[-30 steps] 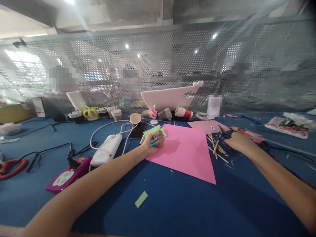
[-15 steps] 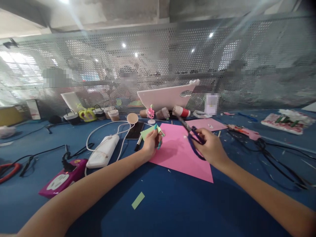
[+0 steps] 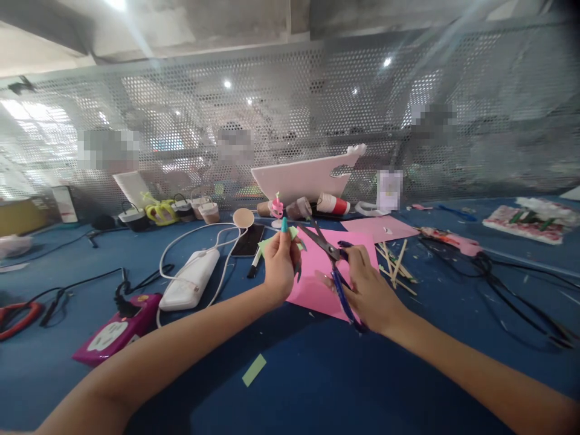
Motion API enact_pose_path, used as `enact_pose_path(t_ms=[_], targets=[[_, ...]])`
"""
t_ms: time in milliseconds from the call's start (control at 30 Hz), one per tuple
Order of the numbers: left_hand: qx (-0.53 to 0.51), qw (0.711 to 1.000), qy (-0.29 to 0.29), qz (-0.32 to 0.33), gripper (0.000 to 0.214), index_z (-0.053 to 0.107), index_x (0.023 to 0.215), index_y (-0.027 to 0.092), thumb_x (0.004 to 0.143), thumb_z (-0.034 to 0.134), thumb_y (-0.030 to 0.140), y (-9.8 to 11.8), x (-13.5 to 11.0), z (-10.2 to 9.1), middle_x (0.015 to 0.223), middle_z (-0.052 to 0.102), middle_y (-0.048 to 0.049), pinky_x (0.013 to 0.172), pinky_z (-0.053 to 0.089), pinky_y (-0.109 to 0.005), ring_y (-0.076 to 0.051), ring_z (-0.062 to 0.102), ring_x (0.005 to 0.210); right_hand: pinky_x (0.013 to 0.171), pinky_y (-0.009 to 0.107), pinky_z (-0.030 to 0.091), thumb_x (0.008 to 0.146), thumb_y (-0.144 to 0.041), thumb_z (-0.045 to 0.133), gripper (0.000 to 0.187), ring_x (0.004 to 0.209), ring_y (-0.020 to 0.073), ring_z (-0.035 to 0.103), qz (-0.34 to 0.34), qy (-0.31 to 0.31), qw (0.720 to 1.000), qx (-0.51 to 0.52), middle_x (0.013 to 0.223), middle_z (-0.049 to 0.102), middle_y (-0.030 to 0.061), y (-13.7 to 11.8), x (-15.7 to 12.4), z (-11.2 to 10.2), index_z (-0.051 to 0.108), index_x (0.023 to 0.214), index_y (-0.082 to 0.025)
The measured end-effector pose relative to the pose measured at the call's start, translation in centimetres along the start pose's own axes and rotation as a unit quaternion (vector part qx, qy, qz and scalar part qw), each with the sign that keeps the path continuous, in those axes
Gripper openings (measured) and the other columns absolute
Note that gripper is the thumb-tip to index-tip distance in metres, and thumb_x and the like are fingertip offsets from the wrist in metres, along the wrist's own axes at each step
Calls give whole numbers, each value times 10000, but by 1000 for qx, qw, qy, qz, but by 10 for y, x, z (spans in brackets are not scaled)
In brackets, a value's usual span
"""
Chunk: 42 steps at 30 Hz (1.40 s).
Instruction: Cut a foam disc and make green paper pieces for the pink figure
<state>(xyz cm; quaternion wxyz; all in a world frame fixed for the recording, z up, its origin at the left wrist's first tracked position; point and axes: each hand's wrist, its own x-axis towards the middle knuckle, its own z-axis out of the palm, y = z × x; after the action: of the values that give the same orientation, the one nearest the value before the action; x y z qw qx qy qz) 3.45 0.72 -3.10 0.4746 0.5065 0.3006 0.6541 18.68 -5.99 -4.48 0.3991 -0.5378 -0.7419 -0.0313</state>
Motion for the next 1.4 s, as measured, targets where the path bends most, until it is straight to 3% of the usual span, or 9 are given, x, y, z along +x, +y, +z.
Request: enact_pose_path(t_ms=[200, 667, 1100, 1400], targets=[[-10, 1000, -17, 3, 477, 382, 586, 204, 831, 489, 600, 2, -10, 9, 362, 328, 79, 333, 224, -212, -54, 275, 313, 661, 370, 482, 893, -549, 407, 341, 776, 223, 535, -25, 17, 999, -32, 895, 498, 78, 0, -3, 9, 446, 899, -210], [60, 998, -2, -8, 434, 423, 638, 199, 873, 434, 563, 11, -23, 17, 383, 377, 73, 324, 243, -186, -55, 330, 319, 578, 343, 473, 909, -522, 372, 321, 760, 234, 551, -21, -5, 999, -43, 909, 506, 86, -2, -7, 12, 438, 908, -208], [14, 1000, 17, 2, 460, 429, 612, 185, 832, 489, 585, 11, -26, 23, 395, 386, 72, 321, 258, -163, -43, 320, 326, 593, 350, 481, 926, -536, 292, 355, 718, 217, 540, -13, -39, 999, -18, 888, 502, 88, -4, -7, 11, 406, 861, -206], [15, 1000, 9, 11, 452, 440, 635, 187, 832, 481, 592, 10, -26, 24, 398, 385, 73, 316, 238, -160, -44, 323, 330, 514, 305, 428, 938, -521, 261, 350, 623, 183, 525, -17, -31, 998, -44, 858, 511, 70, -5, -8, 11, 395, 842, -212]])
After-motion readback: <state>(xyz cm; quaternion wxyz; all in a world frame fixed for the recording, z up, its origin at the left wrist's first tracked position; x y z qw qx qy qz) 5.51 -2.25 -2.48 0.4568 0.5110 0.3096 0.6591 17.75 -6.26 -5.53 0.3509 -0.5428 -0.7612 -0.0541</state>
